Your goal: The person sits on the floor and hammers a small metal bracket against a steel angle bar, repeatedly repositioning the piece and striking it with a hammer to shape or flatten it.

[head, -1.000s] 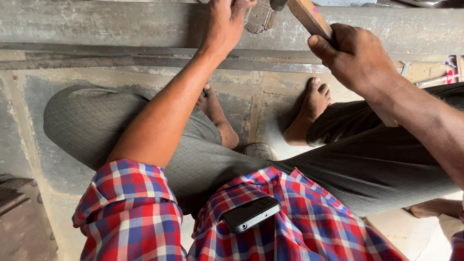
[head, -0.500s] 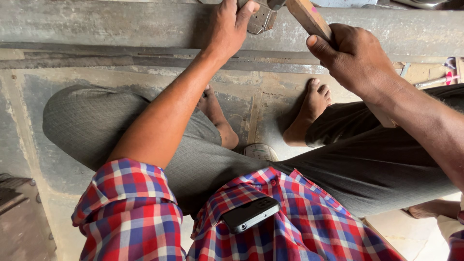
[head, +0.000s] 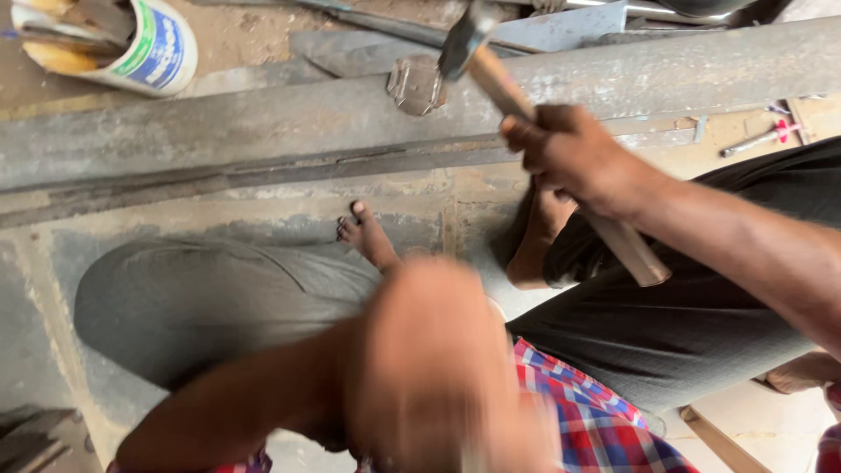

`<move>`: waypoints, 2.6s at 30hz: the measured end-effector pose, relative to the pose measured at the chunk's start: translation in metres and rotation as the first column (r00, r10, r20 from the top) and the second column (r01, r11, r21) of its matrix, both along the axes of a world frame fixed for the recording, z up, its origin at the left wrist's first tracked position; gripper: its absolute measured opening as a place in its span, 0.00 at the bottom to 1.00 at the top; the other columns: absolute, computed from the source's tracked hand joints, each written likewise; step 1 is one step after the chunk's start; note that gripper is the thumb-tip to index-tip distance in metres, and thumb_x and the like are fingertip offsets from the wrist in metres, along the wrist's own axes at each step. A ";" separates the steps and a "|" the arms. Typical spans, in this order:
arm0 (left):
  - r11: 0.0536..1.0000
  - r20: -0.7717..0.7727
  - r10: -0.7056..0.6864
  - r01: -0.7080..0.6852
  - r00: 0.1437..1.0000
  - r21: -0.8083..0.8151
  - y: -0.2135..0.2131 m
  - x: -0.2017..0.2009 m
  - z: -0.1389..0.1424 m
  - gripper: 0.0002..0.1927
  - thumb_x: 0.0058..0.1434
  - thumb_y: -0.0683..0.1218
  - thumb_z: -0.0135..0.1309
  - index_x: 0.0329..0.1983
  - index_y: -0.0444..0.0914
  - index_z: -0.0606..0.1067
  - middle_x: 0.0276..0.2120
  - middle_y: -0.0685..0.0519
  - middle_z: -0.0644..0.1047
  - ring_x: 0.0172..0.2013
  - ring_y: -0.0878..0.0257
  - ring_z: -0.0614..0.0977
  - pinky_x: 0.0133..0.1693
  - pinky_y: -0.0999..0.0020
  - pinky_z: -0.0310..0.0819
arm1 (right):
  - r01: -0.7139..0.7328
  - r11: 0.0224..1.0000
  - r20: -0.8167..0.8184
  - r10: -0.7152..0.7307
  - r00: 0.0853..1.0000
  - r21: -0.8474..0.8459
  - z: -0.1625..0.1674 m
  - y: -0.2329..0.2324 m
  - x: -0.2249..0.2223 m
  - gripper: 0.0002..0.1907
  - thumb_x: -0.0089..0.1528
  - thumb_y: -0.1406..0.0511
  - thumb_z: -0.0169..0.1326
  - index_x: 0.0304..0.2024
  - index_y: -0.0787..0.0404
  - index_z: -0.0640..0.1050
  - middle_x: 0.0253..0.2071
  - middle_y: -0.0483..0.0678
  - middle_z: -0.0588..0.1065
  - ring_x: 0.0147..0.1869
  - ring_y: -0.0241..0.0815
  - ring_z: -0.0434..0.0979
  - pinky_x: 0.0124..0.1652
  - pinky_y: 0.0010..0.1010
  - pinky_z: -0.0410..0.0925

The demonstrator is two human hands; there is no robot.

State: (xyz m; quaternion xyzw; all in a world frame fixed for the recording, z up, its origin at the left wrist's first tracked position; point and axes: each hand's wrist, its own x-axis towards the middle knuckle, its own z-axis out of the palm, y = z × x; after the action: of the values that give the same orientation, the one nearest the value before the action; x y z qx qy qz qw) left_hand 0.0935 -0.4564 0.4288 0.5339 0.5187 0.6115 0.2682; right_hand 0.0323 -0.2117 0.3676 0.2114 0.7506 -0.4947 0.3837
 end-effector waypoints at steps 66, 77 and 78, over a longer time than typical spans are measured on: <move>0.983 0.081 -0.130 0.139 0.988 -0.119 -0.004 0.063 0.053 0.10 0.70 0.45 0.50 0.33 0.36 0.71 0.27 0.48 0.66 0.25 0.56 0.73 0.24 0.63 0.67 | -0.419 0.835 -0.196 0.505 0.840 0.356 -0.079 -0.023 0.009 0.19 0.68 0.52 0.50 0.49 0.59 0.78 0.29 0.50 0.76 0.32 0.45 0.76 0.36 0.43 0.69; 0.967 0.267 -0.168 0.211 0.949 -0.143 0.001 0.069 0.034 0.12 0.70 0.46 0.54 0.31 0.35 0.72 0.22 0.49 0.68 0.21 0.57 0.73 0.24 0.61 0.66 | -0.492 0.800 -0.190 0.573 0.798 0.343 -0.070 -0.015 0.005 0.20 0.70 0.53 0.47 0.43 0.63 0.76 0.27 0.49 0.74 0.28 0.42 0.72 0.34 0.43 0.68; 0.969 0.263 -0.163 0.205 0.951 -0.140 0.001 0.065 0.035 0.13 0.70 0.46 0.54 0.31 0.35 0.72 0.22 0.49 0.68 0.21 0.57 0.73 0.24 0.61 0.66 | -0.503 0.796 -0.142 0.571 0.808 0.336 -0.072 -0.015 0.005 0.20 0.70 0.53 0.46 0.44 0.62 0.76 0.28 0.49 0.74 0.28 0.43 0.71 0.33 0.44 0.69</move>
State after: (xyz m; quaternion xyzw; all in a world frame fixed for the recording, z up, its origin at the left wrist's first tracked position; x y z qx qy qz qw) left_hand 0.1588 -0.4553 0.4641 0.4747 0.4779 0.6007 0.4306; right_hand 0.0375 -0.2269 0.2958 -0.0200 0.8821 -0.2737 0.3828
